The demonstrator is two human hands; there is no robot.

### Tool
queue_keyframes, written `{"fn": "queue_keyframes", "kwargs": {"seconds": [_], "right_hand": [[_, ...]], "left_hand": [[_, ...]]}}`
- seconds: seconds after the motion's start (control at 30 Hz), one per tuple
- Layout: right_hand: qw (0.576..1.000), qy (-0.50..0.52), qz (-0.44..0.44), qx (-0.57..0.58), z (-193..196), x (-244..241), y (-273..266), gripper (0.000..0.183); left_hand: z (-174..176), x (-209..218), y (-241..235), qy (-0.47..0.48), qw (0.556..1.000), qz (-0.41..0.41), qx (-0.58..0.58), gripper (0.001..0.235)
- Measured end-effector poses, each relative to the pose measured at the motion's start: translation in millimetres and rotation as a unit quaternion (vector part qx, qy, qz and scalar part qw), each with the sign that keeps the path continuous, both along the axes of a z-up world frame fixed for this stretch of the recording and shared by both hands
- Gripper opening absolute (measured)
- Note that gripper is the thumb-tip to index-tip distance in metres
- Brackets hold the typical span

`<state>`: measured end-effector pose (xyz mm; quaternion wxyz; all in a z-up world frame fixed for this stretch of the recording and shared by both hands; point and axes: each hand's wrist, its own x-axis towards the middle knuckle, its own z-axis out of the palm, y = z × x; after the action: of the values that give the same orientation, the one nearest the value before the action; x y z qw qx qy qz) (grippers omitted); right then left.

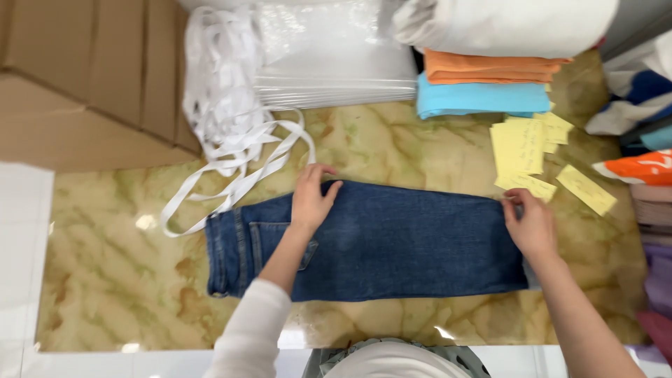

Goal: The person folds a light blue t-shirt, an orange graphic t-shirt, a pair of white jeans, and a pair of blue jeans on a marble-patterned table. They retrieve each item from a nearby clothing rack, fold it neatly, and place it on a growing stack of folded clothes.

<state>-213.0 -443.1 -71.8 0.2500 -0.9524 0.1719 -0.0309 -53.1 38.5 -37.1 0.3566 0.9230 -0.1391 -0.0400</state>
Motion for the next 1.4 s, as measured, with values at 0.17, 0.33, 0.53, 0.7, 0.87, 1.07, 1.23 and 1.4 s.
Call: {"fn": "queue_keyframes", "kwargs": {"seconds": [0.17,0.33,0.53,0.7,0.87,1.07,1.23,1.4], "right_hand": [[0.955,-0.254,-0.006,-0.15,36.7,-11.6,71.2,0.042],[0.973,-0.185,0.075,0.117,48.5,-14.2,223.9,0.03],[0.831,0.061,0.204,0.515,55.5,-6.4,415.7,0.039],[0.754,0.172,0.212,0.598,73.4,21.5,499.3,0.047],[0.721,0.246,0.103,0.64,58.1,35.1,513.3,0.062],[0.678,0.315,0.034,0.664,45.7,54.1,502.4,0.087],[0.825,0.251,0.006,0.506,53.0,67.9,465.6,0.065],[0.943,-0.189,0.205,0.184,106.8,45.1,458.8,0.042]], "left_hand": [[43.2,-96.6,120.2,-0.159,0.926,0.325,0.105,0.034],[-45.7,-172.4,262.6,0.102,0.855,0.494,0.118,0.071],[-29.0,-150.5,279.6,0.31,0.88,0.357,0.051,0.074],[20.0,-132.6,278.1,0.422,0.862,0.282,-0.006,0.095],[4.2,-124.0,267.9,0.353,0.908,0.223,-0.04,0.057],[69.2,-158.4,145.8,0.183,0.962,0.162,0.122,0.044],[-1.3,-169.9,64.3,0.048,0.936,0.198,0.286,0.031],[-62.9,-165.5,33.4,-0.114,0.869,0.278,0.393,0.006]]}}
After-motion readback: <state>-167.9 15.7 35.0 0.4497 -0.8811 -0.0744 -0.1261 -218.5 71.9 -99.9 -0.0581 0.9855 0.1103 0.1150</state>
